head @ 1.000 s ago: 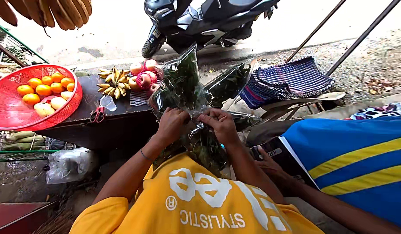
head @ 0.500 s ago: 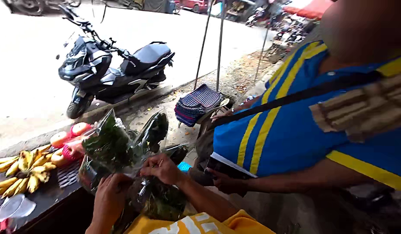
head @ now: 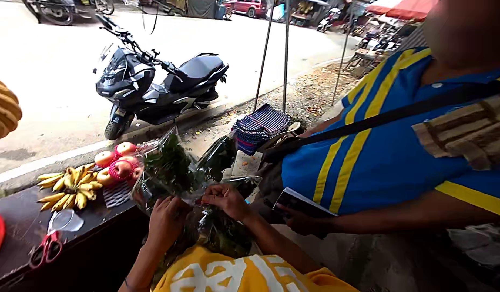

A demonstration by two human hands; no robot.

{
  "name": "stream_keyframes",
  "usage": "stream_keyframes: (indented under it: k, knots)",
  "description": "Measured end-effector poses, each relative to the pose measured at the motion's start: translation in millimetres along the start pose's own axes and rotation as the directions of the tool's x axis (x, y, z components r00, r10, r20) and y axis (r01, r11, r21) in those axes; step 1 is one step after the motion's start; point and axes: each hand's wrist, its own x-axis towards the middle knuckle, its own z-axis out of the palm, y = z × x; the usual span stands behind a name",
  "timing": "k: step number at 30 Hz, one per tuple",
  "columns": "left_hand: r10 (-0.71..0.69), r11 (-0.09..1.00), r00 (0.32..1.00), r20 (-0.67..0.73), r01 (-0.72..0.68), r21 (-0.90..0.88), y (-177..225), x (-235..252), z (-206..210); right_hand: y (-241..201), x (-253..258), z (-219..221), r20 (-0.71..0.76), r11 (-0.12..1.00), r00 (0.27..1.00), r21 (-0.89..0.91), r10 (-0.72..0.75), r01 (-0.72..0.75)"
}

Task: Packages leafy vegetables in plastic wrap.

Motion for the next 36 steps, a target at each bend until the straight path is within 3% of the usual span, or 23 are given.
stream_keyframes:
  k: [4,7,10,14,20,26,27,29,32,36]
  knots:
    - [-0.040,0.999,0.997,-0.063,0.040,-0.008,2,-2,-10,-1,2,6,-0.030,0.999,0.998,-0.016,-0.049,0.048]
    - [0.045,0.978,0.982,-0.185,-0.005,0.211,-1,-5,-11,4,8,10,-0.050,0.997,0.995,-0.013,-0.081,0.080]
    - [0.030,0.951,0.985,-0.169,0.024,0.307,2,-9,-16,13,14,13,-0.001,0.994,0.994,0.012,-0.108,0.108]
    - [-0.107,0.971,0.994,-0.003,0.105,0.213,-5,-12,-24,16,20,29,0.059,0.989,0.987,-0.012,-0.147,0.148]
    - [-0.206,0.978,0.969,0.134,0.208,0.003,-25,-13,-43,26,32,41,0.118,0.992,0.985,0.041,-0.123,0.119]
    - [-0.146,0.989,0.989,-0.003,0.146,0.009,-31,-24,-43,35,49,37,0.218,0.950,0.976,0.302,0.006,-0.073]
    - [-0.112,0.993,0.993,-0.031,0.113,0.045,-29,-26,-42,32,52,32,0.250,0.964,0.968,0.253,0.022,-0.087]
    - [-0.037,0.990,0.997,-0.072,0.047,0.135,-25,-27,-41,20,53,26,0.297,1.000,0.955,-0.026,0.023,-0.016]
    - [0.031,0.976,0.993,-0.117,-0.005,0.217,-23,-29,-40,7,48,38,0.264,0.910,0.964,-0.393,-0.026,0.132]
    - [-0.001,0.976,0.991,-0.133,0.030,0.216,-27,-34,-40,10,44,53,0.163,0.946,0.987,-0.321,-0.004,0.057]
